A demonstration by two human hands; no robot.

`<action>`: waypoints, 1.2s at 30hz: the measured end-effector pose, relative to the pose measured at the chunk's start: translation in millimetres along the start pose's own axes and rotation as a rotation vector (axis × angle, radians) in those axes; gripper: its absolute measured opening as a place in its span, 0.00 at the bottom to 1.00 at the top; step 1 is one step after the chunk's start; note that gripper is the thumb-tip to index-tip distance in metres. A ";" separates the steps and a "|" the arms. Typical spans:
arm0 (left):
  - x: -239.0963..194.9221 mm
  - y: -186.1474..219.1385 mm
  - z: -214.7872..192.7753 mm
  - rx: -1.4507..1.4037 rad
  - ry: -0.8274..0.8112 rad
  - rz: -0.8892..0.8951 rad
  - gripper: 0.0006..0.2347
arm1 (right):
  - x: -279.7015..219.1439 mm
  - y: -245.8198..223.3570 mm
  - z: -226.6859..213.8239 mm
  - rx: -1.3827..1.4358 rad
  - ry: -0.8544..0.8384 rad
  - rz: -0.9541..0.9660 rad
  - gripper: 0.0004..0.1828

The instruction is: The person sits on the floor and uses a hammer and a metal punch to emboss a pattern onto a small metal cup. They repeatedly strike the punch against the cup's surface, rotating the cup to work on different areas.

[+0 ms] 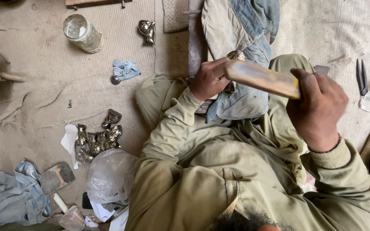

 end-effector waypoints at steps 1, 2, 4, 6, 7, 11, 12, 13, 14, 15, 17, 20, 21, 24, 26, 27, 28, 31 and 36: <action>0.5 0.0 0.3 0.004 -0.006 0.006 0.13 | 0.1 0.5 -0.3 0.002 -0.002 0.006 0.10; 0.0 0.7 -0.1 0.008 -0.011 0.010 0.13 | 0.0 -0.1 0.6 -0.066 -0.017 -0.013 0.08; -0.3 0.0 -1.7 0.011 -0.023 -0.049 0.11 | 0.8 -0.1 1.7 -0.041 -0.026 -0.003 0.08; 1.7 2.2 -4.3 0.006 -0.020 -0.046 0.12 | 2.6 0.6 1.9 0.062 -0.020 0.032 0.10; 2.9 4.4 -5.4 -0.001 -0.011 -0.016 0.13 | 3.4 0.8 1.9 0.071 -0.020 0.040 0.11; 5.9 6.5 -6.3 -0.003 -0.014 0.003 0.17 | 4.1 0.1 1.2 0.066 -0.014 0.038 0.13; 5.3 7.1 -6.2 0.000 -0.010 0.016 0.16 | 3.3 0.1 1.4 0.069 -0.016 0.029 0.13; 5.0 7.0 -6.4 0.003 -0.006 0.029 0.15 | 2.4 0.3 1.9 0.072 -0.019 0.021 0.14; 4.6 7.0 -7.0 0.007 -0.002 0.042 0.14 | 1.8 0.5 2.9 0.004 -0.024 -0.005 0.12; 3.6 6.0 -6.9 0.017 -0.018 0.023 0.14 | 0.6 0.2 3.9 -0.062 -0.028 -0.032 0.09; 5.8 3.4 -5.9 0.034 -0.051 -0.004 0.15 | -1.1 3.4 5.5 0.072 -0.017 0.021 0.10; 7.2 5.2 -5.8 0.002 -0.062 -0.020 0.10 | -2.2 5.4 5.2 -0.065 0.004 0.004 0.09; 7.9 6.0 -6.6 0.015 -0.062 -0.023 0.11 | -1.8 5.4 5.1 -0.170 0.014 -0.015 0.09; 11.5 9.4 -7.1 0.007 -0.045 0.014 0.12 | -1.0 7.3 7.2 -0.104 -0.046 0.011 0.02; 13.5 13.0 -9.2 -0.053 -0.008 0.098 0.12 | 0.4 5.2 4.5 -0.001 -0.025 -0.005 0.10; 13.4 10.8 -8.6 -0.033 -0.039 0.059 0.12 | 1.3 3.5 3.4 0.050 -0.013 -0.013 0.14; 13.4 8.3 -7.3 -0.013 -0.069 0.020 0.12 | 2.1 4.1 4.2 -0.016 -0.036 0.002 0.11; 11.4 4.1 -4.0 0.041 -0.122 -0.026 0.12 | 3.9 5.1 5.8 -0.084 -0.061 0.034 0.07; 10.6 3.0 -4.5 0.014 -0.088 0.041 0.13 | 1.6 5.1 4.3 -0.119 -0.017 -0.034 0.07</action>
Point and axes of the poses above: each hand's wrist, its own x-axis towards the middle knuckle, its own z-axis out of the palm, y = z × x, the point moved 5 cm from there along x, towards the middle knuckle, and after that the axes turned 6 degrees about y, right-handed, at the moved point
